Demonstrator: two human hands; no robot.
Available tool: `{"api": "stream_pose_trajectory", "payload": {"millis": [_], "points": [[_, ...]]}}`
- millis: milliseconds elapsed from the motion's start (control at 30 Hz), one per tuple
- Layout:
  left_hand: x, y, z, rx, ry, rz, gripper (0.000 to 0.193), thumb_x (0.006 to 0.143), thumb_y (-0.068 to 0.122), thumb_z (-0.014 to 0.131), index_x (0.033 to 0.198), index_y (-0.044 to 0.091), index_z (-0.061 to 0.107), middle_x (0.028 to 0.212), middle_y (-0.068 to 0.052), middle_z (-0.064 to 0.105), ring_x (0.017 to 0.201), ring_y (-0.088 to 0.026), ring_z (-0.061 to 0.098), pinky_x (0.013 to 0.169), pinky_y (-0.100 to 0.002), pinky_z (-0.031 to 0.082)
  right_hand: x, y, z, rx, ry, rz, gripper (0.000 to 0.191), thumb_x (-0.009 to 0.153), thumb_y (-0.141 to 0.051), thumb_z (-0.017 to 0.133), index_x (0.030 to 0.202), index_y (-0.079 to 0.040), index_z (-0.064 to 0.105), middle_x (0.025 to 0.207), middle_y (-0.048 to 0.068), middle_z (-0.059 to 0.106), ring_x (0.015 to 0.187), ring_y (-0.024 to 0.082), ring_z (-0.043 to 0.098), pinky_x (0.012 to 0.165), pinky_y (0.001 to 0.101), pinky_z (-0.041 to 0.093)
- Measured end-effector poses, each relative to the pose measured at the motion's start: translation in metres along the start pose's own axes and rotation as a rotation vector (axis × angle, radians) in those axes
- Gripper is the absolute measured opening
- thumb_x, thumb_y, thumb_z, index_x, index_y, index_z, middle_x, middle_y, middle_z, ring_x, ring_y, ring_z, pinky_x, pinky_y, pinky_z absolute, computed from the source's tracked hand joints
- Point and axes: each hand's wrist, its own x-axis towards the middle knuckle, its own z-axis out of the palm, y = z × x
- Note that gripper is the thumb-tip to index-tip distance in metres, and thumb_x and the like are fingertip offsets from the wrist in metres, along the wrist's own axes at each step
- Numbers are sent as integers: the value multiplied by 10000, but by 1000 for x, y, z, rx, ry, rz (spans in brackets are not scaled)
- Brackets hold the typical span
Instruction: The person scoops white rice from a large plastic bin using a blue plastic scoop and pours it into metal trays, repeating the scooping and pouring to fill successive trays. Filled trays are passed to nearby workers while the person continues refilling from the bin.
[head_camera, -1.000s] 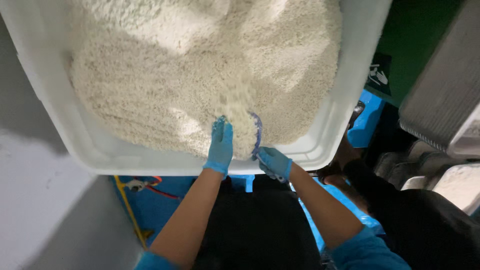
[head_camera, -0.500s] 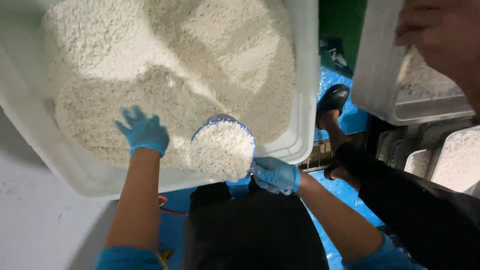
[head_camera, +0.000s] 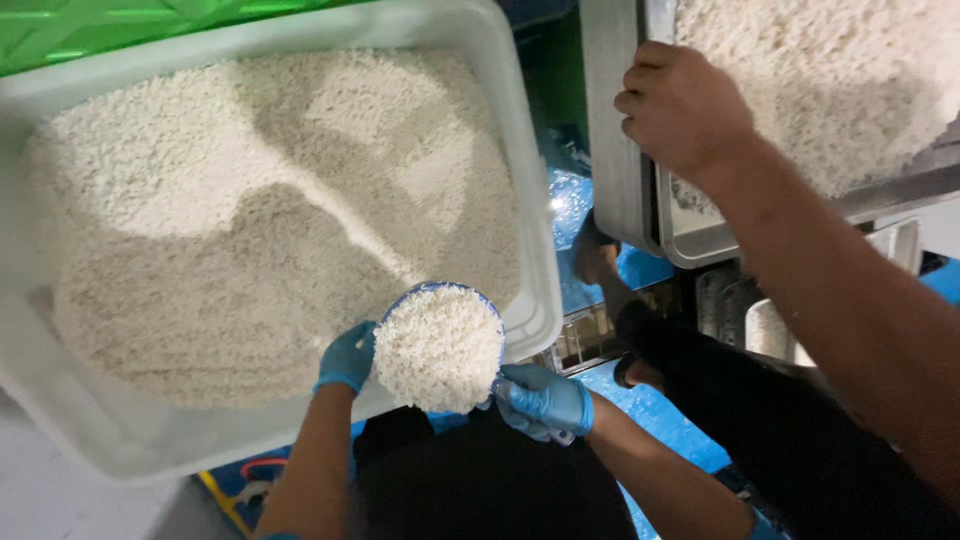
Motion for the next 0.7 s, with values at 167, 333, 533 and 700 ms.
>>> {"api": "stream_pose_trajectory", "payload": {"millis": [167,333,533,700], "points": [[-5,21,31,-264,-23,-139,421,966,362,595,1286,121,721,1238,-129,748,1165,-290,699,994,-388,517,-22,12,-12,66,17,-83,557,987,-574,593,1145,-40,572,664,22,476,451,89,410,396,245,351],[1,24,44,-467,-48,-195,421,967,314,646,1263,23,712,1167,-138,757,1029,-237,701,893,-351,537,-32,25,-27,179,-117,-291,630,1027,-602,665,1033,12,528,675,32,496,451,95,422,417,249,356],[12,20,23,-722,-11,-266,446,962,311,655,1274,-6,690,1113,-127,756,929,-212,708,836,-335,554,-72,-1,-33,361,-115,-445,803,945,-545,755,1310,118,487,693,79,570,411,114,456,365,252,379],[17,27,-4,-729,23,-300,458,983,316,641,1300,-14,668,1132,-144,750,954,-231,720,852,-339,547,-139,-60,-41,372,294,-617,826,872,-408,744,1448,90,423,732,120,646,382,121,504,323,241,398]]}}
